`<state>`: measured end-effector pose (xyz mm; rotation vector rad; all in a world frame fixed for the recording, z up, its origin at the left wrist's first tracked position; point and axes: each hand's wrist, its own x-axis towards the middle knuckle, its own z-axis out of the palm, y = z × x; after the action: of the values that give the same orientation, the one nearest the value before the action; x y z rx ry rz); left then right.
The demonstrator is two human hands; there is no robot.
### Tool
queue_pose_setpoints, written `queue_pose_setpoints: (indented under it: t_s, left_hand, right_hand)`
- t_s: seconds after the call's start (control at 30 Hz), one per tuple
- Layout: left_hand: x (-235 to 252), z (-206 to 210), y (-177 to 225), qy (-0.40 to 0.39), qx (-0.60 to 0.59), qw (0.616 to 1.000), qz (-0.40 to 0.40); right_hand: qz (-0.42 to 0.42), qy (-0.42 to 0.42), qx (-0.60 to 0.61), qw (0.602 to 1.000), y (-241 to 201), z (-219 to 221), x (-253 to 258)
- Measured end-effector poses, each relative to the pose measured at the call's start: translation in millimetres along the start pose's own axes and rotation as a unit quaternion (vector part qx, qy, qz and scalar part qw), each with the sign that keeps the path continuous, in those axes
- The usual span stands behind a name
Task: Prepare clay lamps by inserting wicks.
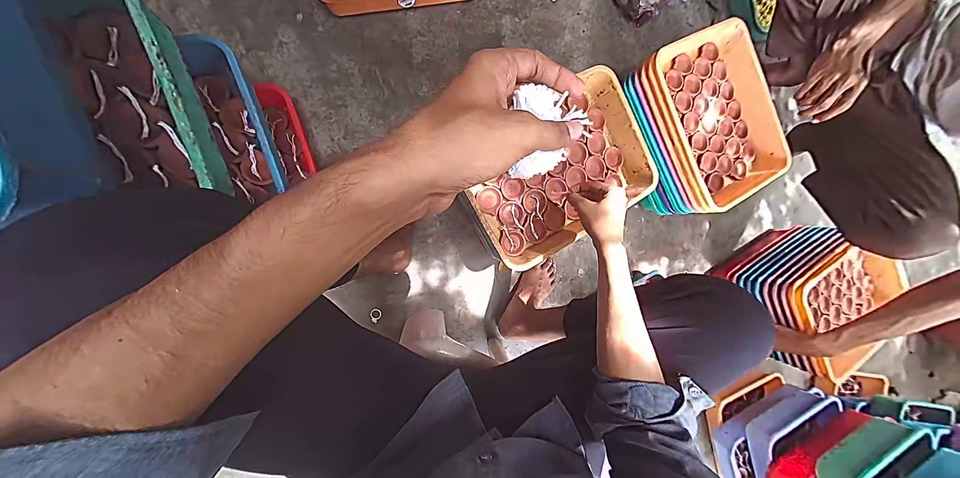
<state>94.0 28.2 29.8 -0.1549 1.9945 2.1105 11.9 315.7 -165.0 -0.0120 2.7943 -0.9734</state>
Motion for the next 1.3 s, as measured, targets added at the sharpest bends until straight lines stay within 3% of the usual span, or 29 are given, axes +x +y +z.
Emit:
queue_pose_setpoints:
  t_s: [0.2,0.4,0.6,0.83,0.97,1.07,1.2,1.3]
  left_hand:
    - [5.7,-8.0,4.4,-0.019,0.000,0.999,0.027]
    - [-1.1,-7.4,7.1,-0.014,0.010,1.000,0.024]
    - [0.9,-11.7,3.6,-0.014,0.017,0.999,0.035]
    - [4.1,-8.7,3.1,-0.014,0.018,0.999,0.025]
    - [6.3,-6.8,2.2,-0.017,0.014,1.000,0.017]
    - [6.8,-6.6,0.8,-0.019,0.004,1.000,0.012]
    - [-0.3,-1.8,-3.9,-0.014,-0.007,0.999,0.038]
    - [8.4,-3.2,-5.1,-0.029,-0.024,0.996,0.075]
  right_hand:
    - [0.023,-0.098,-0.198,0.975,-11.2,-18.7,0.1]
    - [0.019,-0.124,-0.251,0.960,9.2,10.8,-0.5]
    - [-0.009,-0.124,-0.150,0.981,13.3,21.4,5.9]
    - [-0.041,-0.139,-0.112,0.983,22.9,28.6,20.4]
    - [-0.002,-0.162,-0.142,0.976,29.1,36.5,53.6]
    - [0.012,-0.119,-0.113,0.986,15.9,21.6,50.6]
    - [-0.049,-0.036,0.014,0.998,-29.8,-20.0,17.9]
    - [-0.141,-0.062,0.236,0.959,-72.0,-46.3,9.4]
